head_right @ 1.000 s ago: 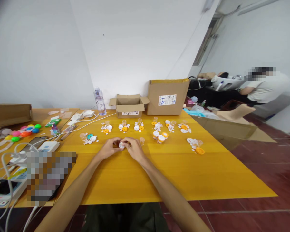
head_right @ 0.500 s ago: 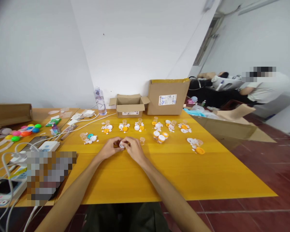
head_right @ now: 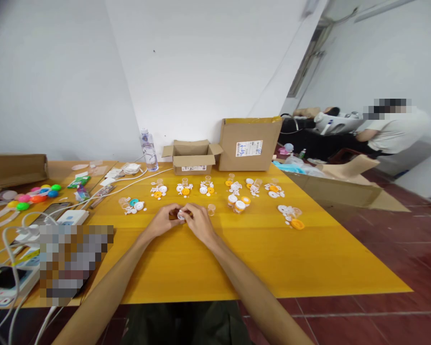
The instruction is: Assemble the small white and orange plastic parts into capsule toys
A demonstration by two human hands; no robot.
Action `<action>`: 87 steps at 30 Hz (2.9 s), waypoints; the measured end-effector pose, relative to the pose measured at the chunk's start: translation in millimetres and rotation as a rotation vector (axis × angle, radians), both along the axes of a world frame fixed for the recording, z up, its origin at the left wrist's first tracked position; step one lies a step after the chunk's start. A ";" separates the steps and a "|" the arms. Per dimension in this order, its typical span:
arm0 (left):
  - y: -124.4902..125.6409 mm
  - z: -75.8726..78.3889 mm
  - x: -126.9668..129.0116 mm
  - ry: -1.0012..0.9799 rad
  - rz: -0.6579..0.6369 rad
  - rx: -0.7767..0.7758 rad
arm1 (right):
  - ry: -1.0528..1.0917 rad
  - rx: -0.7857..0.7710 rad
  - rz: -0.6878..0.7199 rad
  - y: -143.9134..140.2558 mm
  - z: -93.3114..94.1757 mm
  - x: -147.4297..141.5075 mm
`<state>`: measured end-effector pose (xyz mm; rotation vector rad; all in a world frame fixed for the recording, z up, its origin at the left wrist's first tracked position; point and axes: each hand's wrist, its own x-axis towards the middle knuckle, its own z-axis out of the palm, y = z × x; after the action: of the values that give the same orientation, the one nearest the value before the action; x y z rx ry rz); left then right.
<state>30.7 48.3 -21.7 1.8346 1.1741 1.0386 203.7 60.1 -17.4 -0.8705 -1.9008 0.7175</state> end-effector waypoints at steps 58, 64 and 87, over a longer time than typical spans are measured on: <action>-0.6 16.6 1.1 -0.234 0.140 0.012 | 0.586 -0.706 0.182 -0.9 -4.4 -4.5; -0.5 16.8 2.1 -0.226 0.128 0.030 | 0.558 -0.701 0.198 -3.7 0.9 -4.7; -6.4 21.1 4.0 -0.095 0.157 0.192 | 0.552 -0.687 0.208 -1.3 1.5 -3.1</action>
<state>34.7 42.0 -0.6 1.8376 1.2117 1.3531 200.6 58.7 -15.9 -0.7645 -1.2543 1.6103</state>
